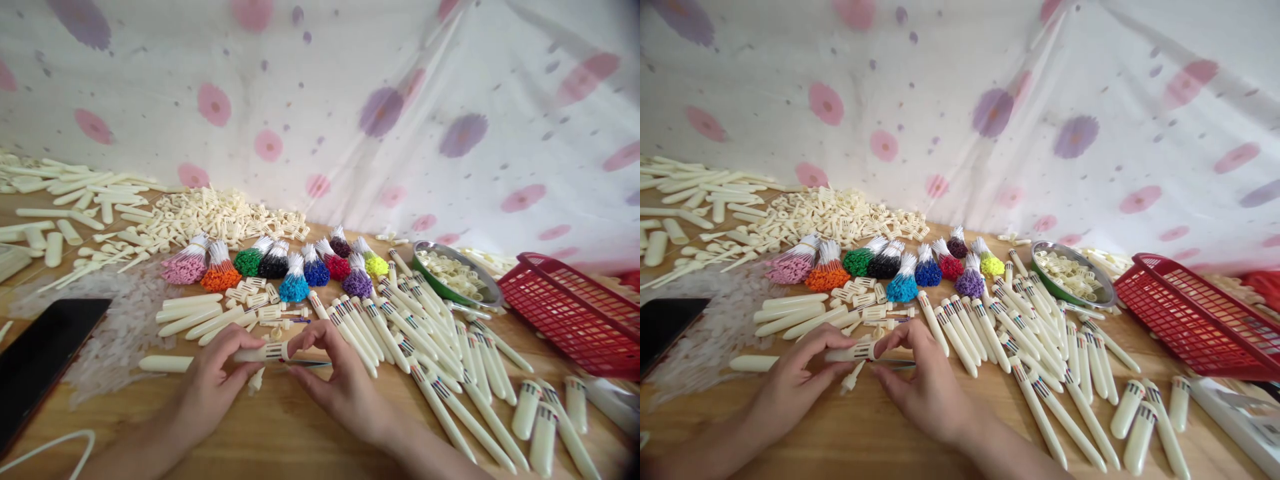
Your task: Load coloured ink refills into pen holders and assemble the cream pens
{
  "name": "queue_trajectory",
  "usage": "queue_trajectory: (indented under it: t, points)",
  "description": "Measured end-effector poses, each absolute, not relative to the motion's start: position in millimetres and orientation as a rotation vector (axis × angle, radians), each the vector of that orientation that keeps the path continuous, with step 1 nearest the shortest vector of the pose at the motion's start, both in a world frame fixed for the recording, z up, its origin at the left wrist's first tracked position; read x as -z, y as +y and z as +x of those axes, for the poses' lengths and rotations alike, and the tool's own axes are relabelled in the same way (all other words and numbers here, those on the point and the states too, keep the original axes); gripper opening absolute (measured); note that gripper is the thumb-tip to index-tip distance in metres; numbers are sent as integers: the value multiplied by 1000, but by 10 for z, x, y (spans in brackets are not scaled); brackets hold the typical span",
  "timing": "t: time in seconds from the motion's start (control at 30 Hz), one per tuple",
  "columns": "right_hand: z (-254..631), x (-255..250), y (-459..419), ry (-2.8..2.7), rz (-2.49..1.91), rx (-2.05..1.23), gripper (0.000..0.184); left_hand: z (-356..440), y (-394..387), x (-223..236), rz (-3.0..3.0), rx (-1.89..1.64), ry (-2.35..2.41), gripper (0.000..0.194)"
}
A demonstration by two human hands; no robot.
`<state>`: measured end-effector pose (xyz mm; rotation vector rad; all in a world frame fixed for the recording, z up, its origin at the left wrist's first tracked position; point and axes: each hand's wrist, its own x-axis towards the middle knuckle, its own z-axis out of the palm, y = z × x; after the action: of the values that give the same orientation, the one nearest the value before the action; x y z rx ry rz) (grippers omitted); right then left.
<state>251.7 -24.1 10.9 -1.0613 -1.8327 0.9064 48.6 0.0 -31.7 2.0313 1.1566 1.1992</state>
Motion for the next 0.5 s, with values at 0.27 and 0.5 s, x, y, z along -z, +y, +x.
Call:
queue_trajectory:
  t: [0.27, 0.5]
  points:
    - [2487, -37, -197, -1557, -1002, -1172, 16, 459, 39, 352, 1911, -1149, 1180, 7]
    - [2992, -175, 585, -1507, -1585, -574, 25, 453, 43, 339, 1946, -1235, 1191, 6]
